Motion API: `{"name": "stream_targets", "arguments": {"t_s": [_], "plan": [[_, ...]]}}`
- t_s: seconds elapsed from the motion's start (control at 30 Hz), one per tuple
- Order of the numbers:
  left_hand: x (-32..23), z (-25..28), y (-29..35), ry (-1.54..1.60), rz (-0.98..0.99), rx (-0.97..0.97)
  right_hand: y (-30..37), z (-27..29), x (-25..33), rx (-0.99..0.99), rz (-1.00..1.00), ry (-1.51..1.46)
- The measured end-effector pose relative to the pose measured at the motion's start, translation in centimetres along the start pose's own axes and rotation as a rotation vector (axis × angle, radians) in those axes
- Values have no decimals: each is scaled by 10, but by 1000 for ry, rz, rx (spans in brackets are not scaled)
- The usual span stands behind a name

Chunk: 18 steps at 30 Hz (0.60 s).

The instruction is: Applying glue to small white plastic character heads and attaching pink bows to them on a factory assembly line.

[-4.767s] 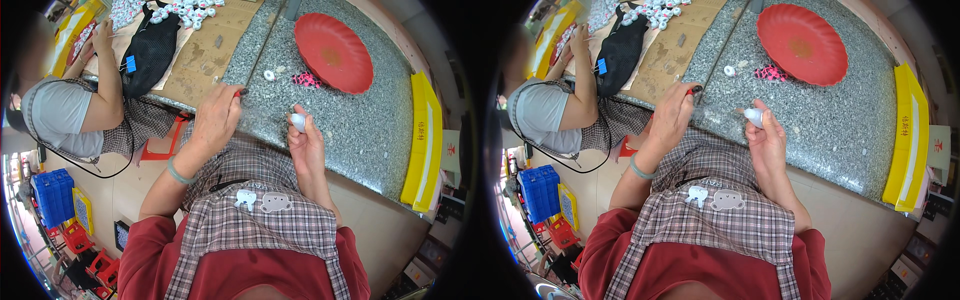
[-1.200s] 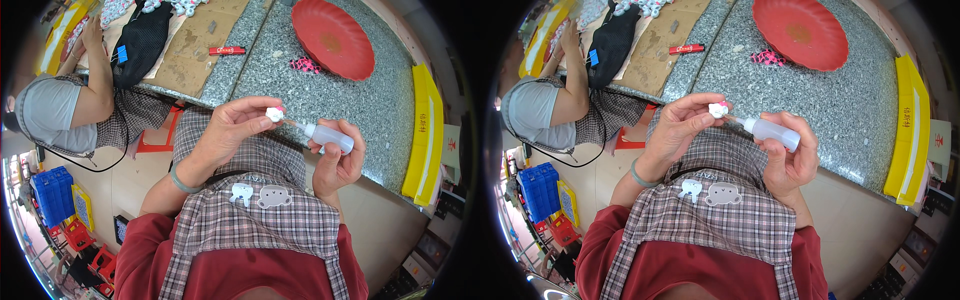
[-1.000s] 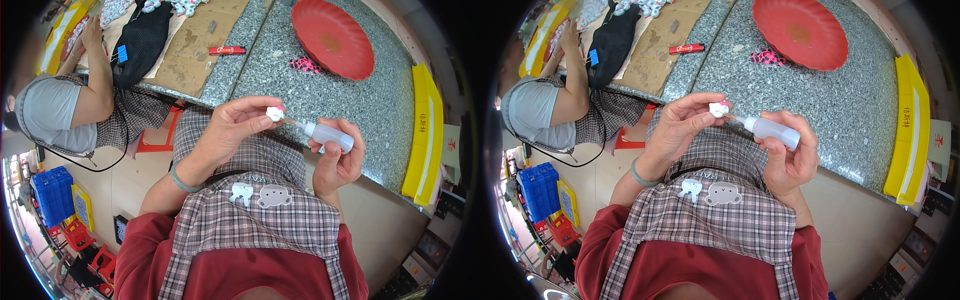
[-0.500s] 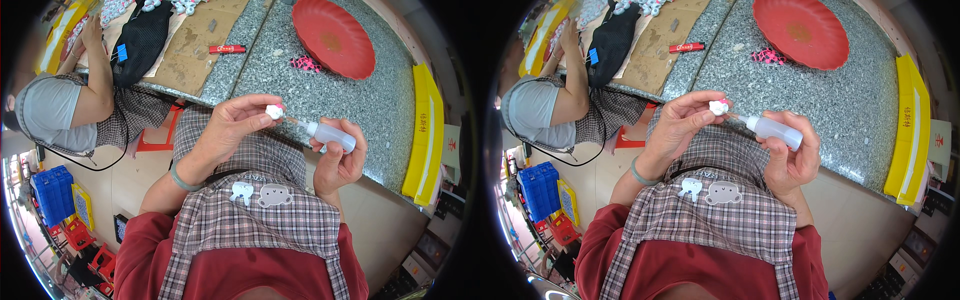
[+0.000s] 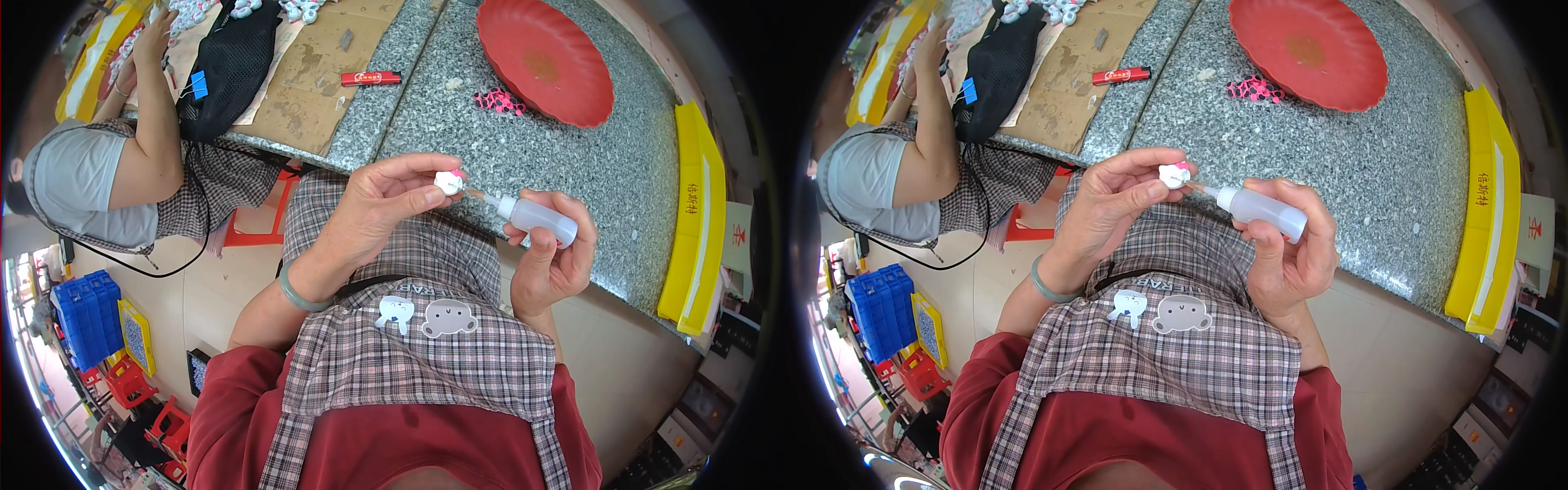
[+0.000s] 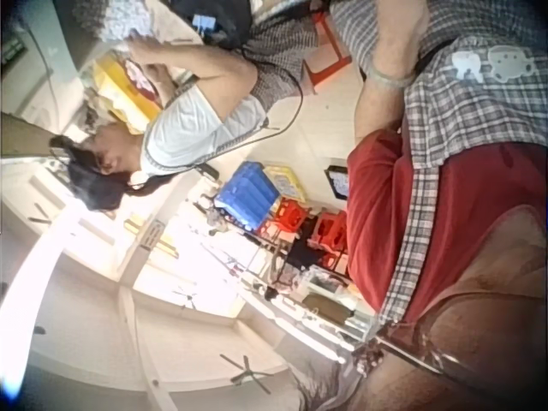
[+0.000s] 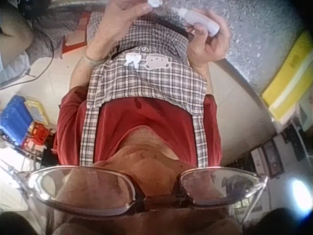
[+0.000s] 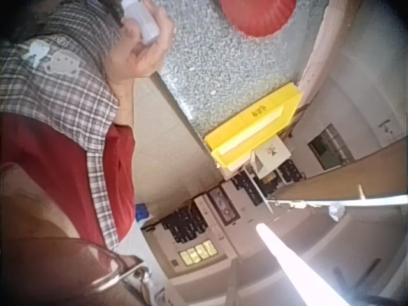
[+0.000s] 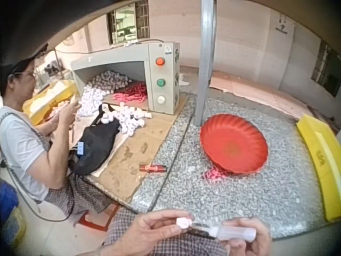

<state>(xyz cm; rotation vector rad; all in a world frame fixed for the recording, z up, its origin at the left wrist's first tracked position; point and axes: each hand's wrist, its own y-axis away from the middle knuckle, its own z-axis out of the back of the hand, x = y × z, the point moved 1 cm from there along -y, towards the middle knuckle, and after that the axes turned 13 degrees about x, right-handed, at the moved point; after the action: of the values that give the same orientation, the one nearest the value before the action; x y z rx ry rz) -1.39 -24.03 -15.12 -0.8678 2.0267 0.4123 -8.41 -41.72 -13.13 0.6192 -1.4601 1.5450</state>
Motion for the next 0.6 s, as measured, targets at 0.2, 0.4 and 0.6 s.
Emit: {"name": "stream_targets", "arguments": {"t_s": [0.2,0.4,0.6], "plan": [[1,-1,1,-3,2,-3,1,0,1,-8,-11,11],[0,0,1,8,6,-6,2,-1,2,1,-45,66],[2,1,1,8,2,-9,2,0,1,12,-15,73]]}}
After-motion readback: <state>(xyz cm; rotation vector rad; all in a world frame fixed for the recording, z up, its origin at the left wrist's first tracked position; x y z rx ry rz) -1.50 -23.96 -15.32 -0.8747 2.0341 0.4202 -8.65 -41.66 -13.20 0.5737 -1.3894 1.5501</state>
